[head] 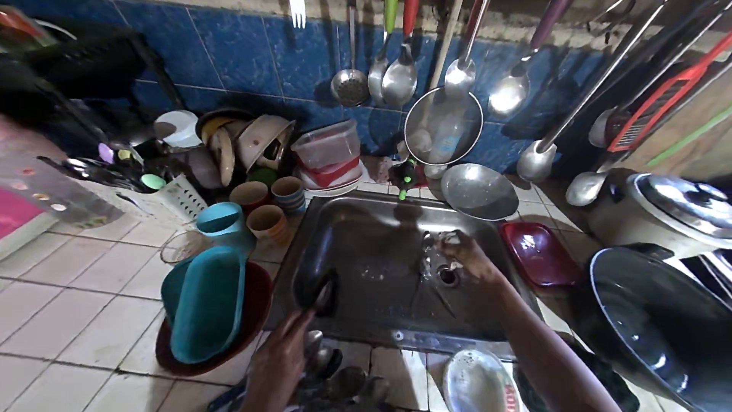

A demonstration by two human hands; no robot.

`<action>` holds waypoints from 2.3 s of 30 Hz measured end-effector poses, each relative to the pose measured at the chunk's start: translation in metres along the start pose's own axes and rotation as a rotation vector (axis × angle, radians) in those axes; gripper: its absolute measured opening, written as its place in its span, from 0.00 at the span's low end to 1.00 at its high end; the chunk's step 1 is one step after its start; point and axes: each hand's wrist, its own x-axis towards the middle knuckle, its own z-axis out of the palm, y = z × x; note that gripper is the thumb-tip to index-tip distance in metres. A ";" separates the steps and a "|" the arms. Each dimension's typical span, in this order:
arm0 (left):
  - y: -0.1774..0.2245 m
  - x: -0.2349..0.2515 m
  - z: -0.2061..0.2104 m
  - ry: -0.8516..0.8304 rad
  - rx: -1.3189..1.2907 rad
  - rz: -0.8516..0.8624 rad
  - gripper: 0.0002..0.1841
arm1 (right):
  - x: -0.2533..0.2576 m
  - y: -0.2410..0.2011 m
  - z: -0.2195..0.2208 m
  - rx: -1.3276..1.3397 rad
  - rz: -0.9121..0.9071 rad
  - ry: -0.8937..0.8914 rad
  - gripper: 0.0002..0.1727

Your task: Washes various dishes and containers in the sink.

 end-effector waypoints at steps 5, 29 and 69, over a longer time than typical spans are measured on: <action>-0.041 -0.033 -0.011 -0.174 0.150 -0.154 0.23 | 0.043 0.059 0.009 -0.792 0.042 -0.338 0.33; 0.144 0.137 0.114 -0.544 -0.371 -0.154 0.31 | 0.004 -0.034 0.050 -0.576 -0.360 0.250 0.27; 0.083 0.113 0.057 -0.370 -0.737 -0.347 0.20 | -0.037 -0.005 0.108 0.226 -0.172 -0.085 0.22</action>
